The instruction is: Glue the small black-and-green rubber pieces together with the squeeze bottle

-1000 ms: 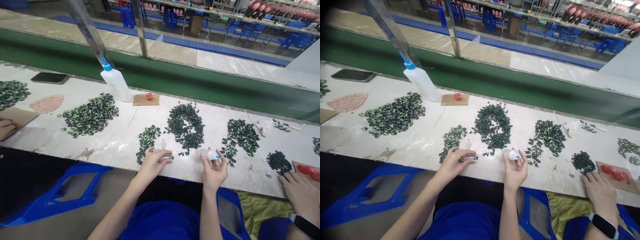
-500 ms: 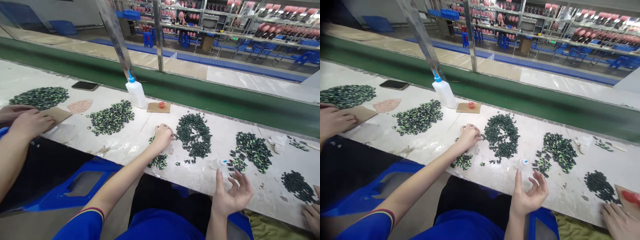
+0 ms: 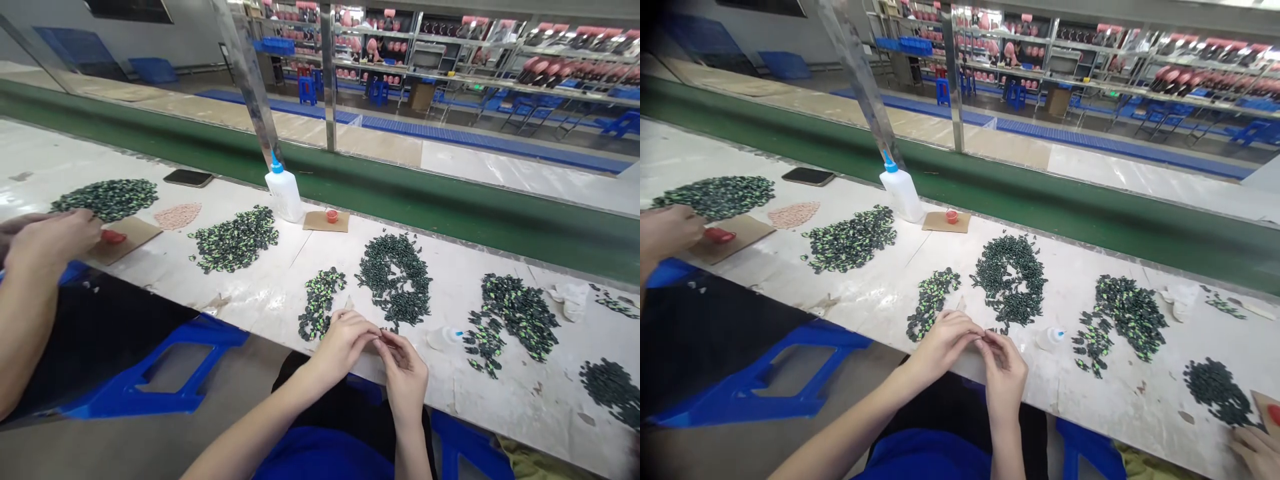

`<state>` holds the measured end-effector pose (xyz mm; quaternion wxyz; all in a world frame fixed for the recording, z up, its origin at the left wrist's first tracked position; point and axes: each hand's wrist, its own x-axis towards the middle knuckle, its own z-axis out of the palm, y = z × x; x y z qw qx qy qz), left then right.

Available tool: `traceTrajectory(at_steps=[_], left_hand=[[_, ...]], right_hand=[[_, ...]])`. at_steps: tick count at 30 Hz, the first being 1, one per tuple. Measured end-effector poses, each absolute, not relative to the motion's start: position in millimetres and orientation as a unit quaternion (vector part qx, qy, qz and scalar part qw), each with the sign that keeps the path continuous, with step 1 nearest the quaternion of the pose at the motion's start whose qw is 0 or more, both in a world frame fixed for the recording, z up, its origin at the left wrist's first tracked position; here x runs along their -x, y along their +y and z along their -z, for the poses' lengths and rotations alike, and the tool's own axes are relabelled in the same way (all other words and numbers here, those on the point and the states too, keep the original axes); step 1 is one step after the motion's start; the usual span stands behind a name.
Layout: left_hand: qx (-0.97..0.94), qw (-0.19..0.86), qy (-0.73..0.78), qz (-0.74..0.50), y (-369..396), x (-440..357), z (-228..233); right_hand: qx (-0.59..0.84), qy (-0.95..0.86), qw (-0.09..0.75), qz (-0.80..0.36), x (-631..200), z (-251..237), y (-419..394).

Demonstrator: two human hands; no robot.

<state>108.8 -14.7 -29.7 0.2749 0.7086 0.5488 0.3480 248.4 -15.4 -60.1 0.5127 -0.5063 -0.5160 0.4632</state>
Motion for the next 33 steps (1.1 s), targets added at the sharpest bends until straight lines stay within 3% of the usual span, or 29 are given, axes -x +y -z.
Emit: traceTrajectory(at_steps=[5,13,23,33], left_hand=[[-0.664,0.292,0.588,-0.358,-24,-109,45],[-0.703,0.113,0.642,-0.286,-32,-103,66],[-0.705,0.188,0.614,-0.301,-29,-109,57],[-0.753,0.189,0.551,-0.307,-31,-105,46]], right_hand=[[0.5,-0.52,0.485,-0.493,-254,63,-14],[0.574,-0.466,0.48,-0.472,-258,64,-16],[0.55,-0.494,0.469,-0.483,-244,62,-22],[0.516,-0.48,0.469,-0.532,-252,57,-25]])
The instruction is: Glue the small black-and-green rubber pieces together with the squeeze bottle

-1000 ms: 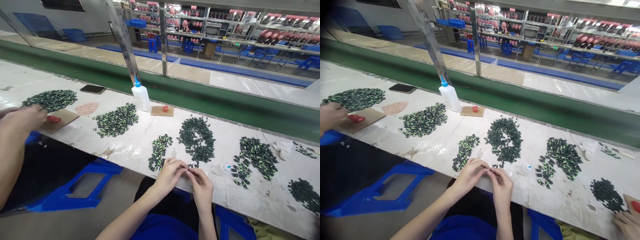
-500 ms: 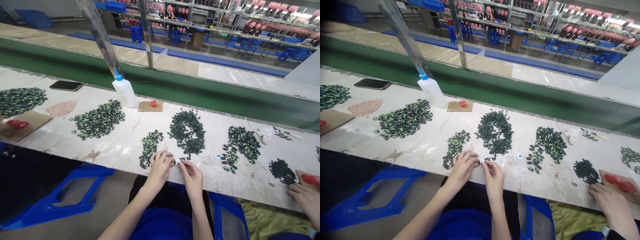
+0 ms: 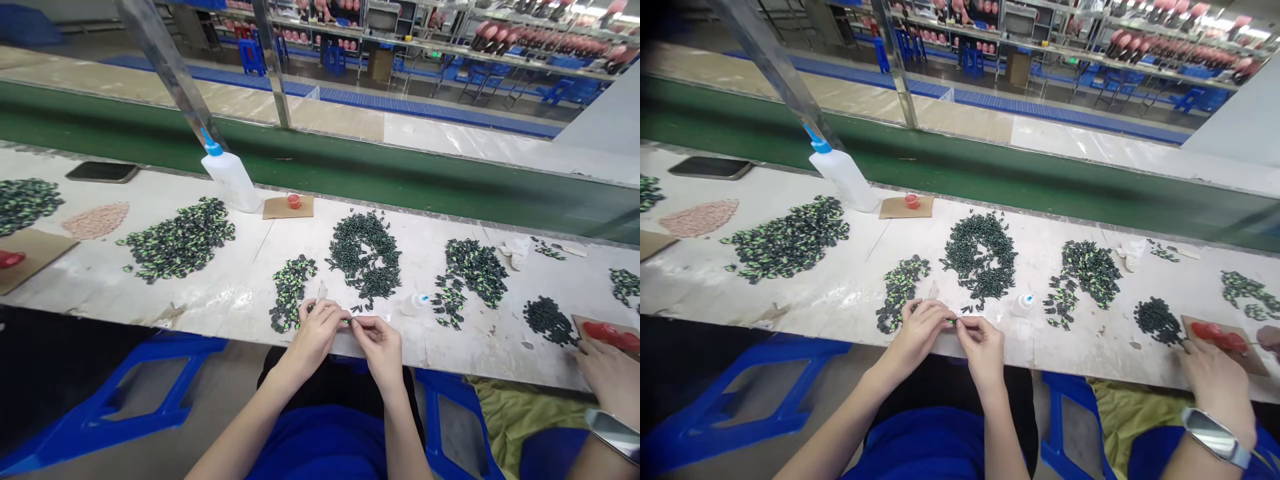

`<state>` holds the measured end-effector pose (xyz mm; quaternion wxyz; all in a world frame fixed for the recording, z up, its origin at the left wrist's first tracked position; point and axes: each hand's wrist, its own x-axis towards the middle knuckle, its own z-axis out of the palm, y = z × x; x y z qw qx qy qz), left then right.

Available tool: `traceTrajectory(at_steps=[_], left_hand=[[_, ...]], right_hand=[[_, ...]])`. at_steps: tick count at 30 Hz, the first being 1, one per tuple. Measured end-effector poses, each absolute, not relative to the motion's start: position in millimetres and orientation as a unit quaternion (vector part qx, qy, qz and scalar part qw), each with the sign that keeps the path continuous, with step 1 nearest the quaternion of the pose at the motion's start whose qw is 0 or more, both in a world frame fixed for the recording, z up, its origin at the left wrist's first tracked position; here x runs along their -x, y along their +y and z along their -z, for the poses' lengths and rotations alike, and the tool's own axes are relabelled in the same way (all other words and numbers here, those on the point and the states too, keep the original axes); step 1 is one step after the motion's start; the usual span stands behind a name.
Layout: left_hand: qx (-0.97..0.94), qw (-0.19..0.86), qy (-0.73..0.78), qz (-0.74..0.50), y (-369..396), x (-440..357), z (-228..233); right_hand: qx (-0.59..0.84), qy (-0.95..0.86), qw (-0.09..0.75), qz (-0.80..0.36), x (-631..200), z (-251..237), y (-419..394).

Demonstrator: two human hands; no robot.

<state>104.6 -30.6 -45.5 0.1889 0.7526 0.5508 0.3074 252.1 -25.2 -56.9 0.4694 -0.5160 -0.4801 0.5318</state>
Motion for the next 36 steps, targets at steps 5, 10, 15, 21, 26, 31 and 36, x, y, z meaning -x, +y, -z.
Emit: traceTrajectory(at_steps=[5,10,15,21,26,31,36], left_hand=[[-0.717,0.266,0.548,-0.338,-31,-104,42],[-0.61,0.391,0.564,-0.398,-33,-107,40],[-0.566,0.439,0.558,-0.42,-33,-109,39],[-0.622,0.372,0.554,-0.41,-36,-112,34],[-0.695,0.299,0.555,-0.345,-41,-114,27],[-0.699,0.296,0.557,-0.337,-43,-114,26],[-0.685,0.33,0.55,-0.346,-42,-114,25]], right_hand=[[0.5,-0.518,0.511,-0.47,-254,54,-27],[0.479,-0.574,0.524,-0.409,-257,50,-29],[0.465,-0.621,0.522,-0.353,-259,48,-30],[0.465,-0.665,0.488,-0.322,-266,46,-31],[0.462,-0.682,0.458,-0.333,-274,41,-28],[0.44,-0.693,0.451,-0.35,-277,38,-25],[0.443,-0.679,0.44,-0.387,-277,38,-27]])
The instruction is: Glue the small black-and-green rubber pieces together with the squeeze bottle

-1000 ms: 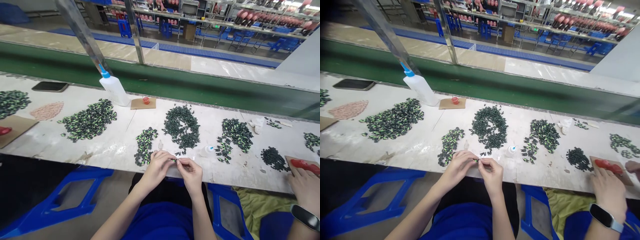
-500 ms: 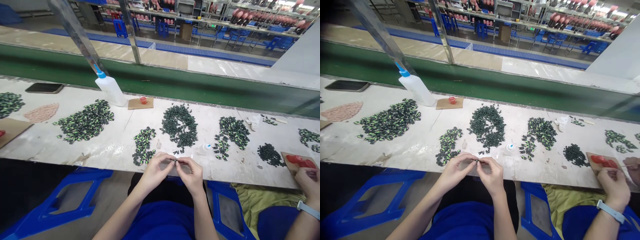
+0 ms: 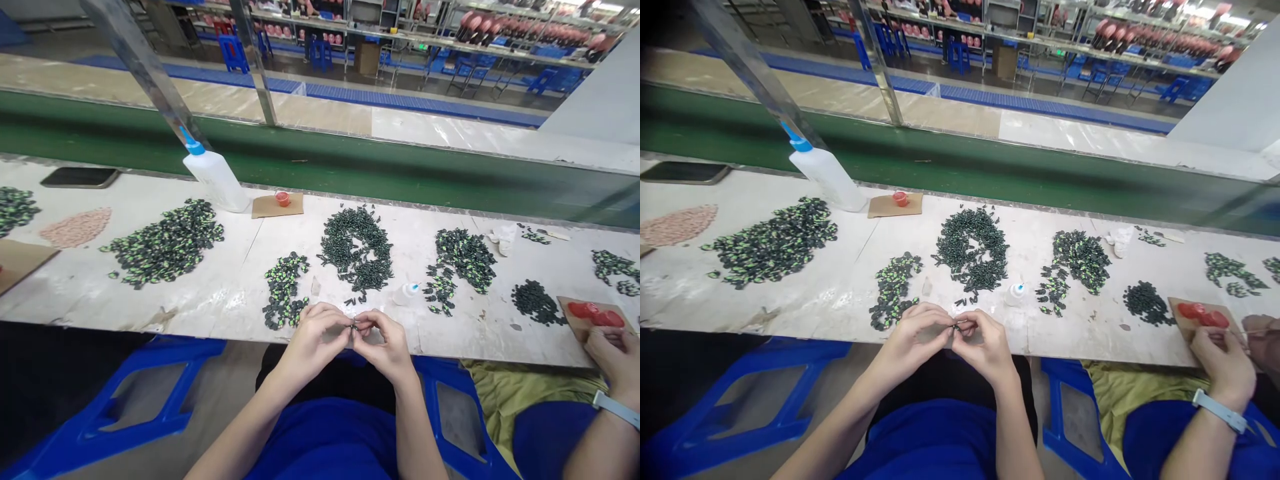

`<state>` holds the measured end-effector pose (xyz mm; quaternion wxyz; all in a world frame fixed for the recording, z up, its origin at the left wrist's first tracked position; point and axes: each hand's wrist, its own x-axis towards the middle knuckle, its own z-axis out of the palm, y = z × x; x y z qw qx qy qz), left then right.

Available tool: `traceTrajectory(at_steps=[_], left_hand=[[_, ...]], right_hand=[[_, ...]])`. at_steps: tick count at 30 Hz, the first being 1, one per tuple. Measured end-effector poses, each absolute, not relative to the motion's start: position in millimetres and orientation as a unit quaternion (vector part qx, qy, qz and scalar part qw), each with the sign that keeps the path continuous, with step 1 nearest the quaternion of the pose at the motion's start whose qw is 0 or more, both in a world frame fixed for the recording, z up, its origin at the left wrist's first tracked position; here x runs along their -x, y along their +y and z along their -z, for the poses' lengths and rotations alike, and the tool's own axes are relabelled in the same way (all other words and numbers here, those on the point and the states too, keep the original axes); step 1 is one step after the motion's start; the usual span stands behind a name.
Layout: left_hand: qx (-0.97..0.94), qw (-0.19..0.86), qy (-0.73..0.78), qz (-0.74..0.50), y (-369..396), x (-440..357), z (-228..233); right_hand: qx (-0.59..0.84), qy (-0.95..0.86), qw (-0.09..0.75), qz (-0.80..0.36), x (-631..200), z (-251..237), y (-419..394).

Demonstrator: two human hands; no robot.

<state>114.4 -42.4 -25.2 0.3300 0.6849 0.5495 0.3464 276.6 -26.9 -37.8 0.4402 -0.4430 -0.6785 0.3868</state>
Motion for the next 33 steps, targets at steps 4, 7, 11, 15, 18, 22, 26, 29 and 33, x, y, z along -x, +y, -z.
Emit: traceTrajectory(at_steps=[4,7,11,15,18,22,26,29,33], left_hand=[[-0.692,0.314,0.563,-0.325,-45,-117,22],[-0.696,0.3,0.567,-0.324,-47,-119,24],[-0.69,0.289,0.56,-0.355,-50,-122,28],[-0.691,0.297,0.54,-0.377,-50,-122,27],[-0.684,0.286,0.553,-0.381,-46,-113,26],[-0.652,0.213,0.633,-0.358,-34,-84,28],[-0.62,0.12,0.705,-0.325,-17,-54,32],[-0.626,0.074,0.715,-0.302,-1,-43,35],[-0.664,0.037,0.698,-0.265,27,-40,38]], right_hand=[[0.447,-0.658,0.44,-0.417,-276,40,-28],[0.458,-0.631,0.445,-0.441,-277,43,-29],[0.46,-0.588,0.467,-0.474,-283,48,-29],[0.441,-0.58,0.485,-0.483,-289,49,-30],[0.435,-0.575,0.514,-0.465,-293,45,-33],[0.479,-0.515,0.603,-0.376,-310,43,-33],[0.59,-0.37,0.693,-0.185,-341,46,-22],[0.646,-0.399,0.637,-0.132,-357,48,-11],[0.662,-0.55,0.505,-0.068,-358,55,-8]])
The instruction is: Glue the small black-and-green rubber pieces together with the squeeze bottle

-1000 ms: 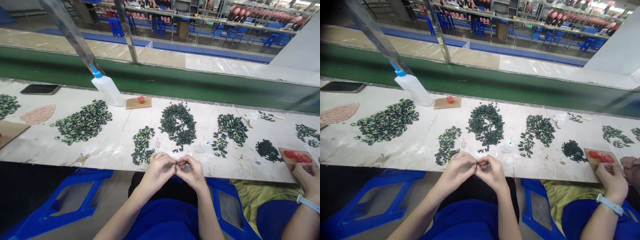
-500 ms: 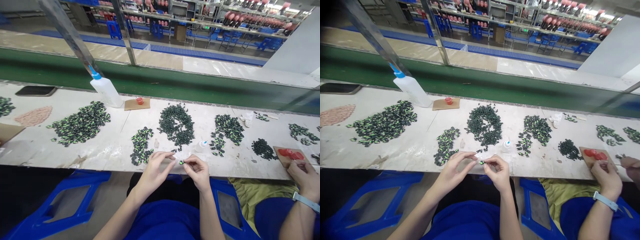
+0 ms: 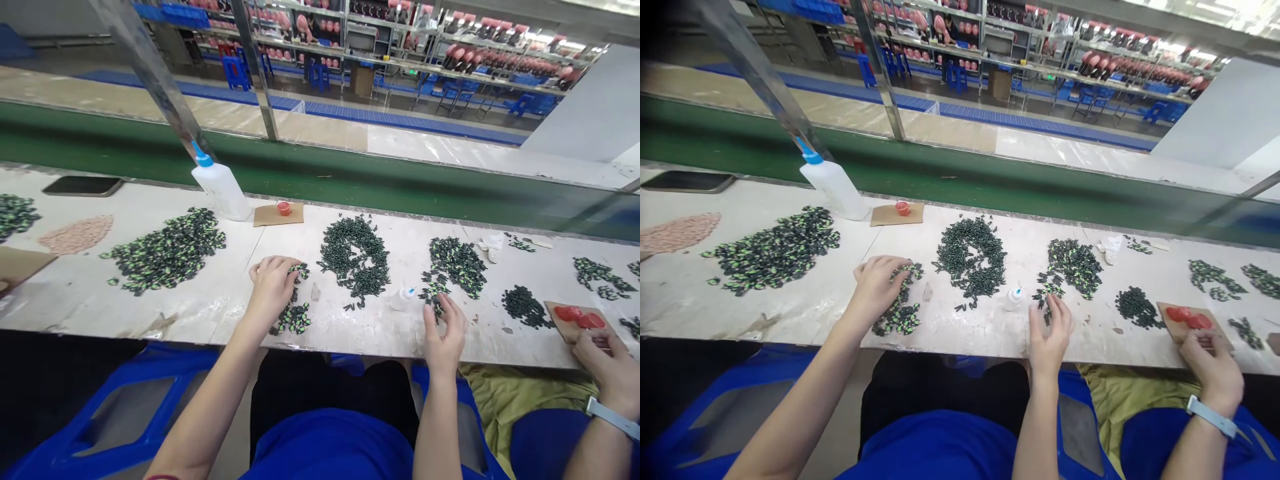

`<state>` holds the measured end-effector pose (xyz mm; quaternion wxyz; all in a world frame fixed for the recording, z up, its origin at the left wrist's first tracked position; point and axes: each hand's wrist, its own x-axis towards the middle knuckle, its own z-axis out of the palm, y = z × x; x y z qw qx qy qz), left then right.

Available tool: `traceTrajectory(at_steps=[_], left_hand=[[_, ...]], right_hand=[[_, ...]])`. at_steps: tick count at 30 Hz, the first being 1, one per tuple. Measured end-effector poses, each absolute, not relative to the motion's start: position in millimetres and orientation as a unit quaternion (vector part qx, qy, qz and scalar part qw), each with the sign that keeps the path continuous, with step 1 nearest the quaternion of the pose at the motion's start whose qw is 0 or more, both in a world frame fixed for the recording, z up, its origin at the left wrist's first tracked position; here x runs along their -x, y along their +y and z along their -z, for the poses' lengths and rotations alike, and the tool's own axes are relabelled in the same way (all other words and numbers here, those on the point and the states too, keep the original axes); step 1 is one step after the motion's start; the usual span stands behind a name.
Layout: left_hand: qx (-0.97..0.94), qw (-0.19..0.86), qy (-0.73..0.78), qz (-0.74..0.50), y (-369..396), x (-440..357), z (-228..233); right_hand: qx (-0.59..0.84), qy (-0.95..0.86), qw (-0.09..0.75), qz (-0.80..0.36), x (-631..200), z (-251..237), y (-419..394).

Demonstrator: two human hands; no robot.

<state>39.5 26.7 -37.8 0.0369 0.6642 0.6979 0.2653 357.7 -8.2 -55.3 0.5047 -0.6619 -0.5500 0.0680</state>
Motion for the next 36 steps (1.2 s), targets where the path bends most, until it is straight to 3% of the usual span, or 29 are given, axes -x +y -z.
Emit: traceTrajectory(at_steps=[5,14,25,36], left_hand=[[-0.731,0.032,0.658,-0.178,54,-35,41],[-0.746,0.07,0.652,-0.118,64,-34,38],[-0.762,0.184,0.574,-0.236,0,-67,49],[-0.739,0.142,0.583,-0.308,-31,-100,72]], right_hand=[[0.635,-0.661,0.398,-0.036,-348,77,-9],[0.634,-0.659,0.403,-0.04,-342,84,5],[0.574,-0.531,0.542,-0.309,-321,73,-9],[0.52,-0.414,0.653,-0.364,-299,74,-12]])
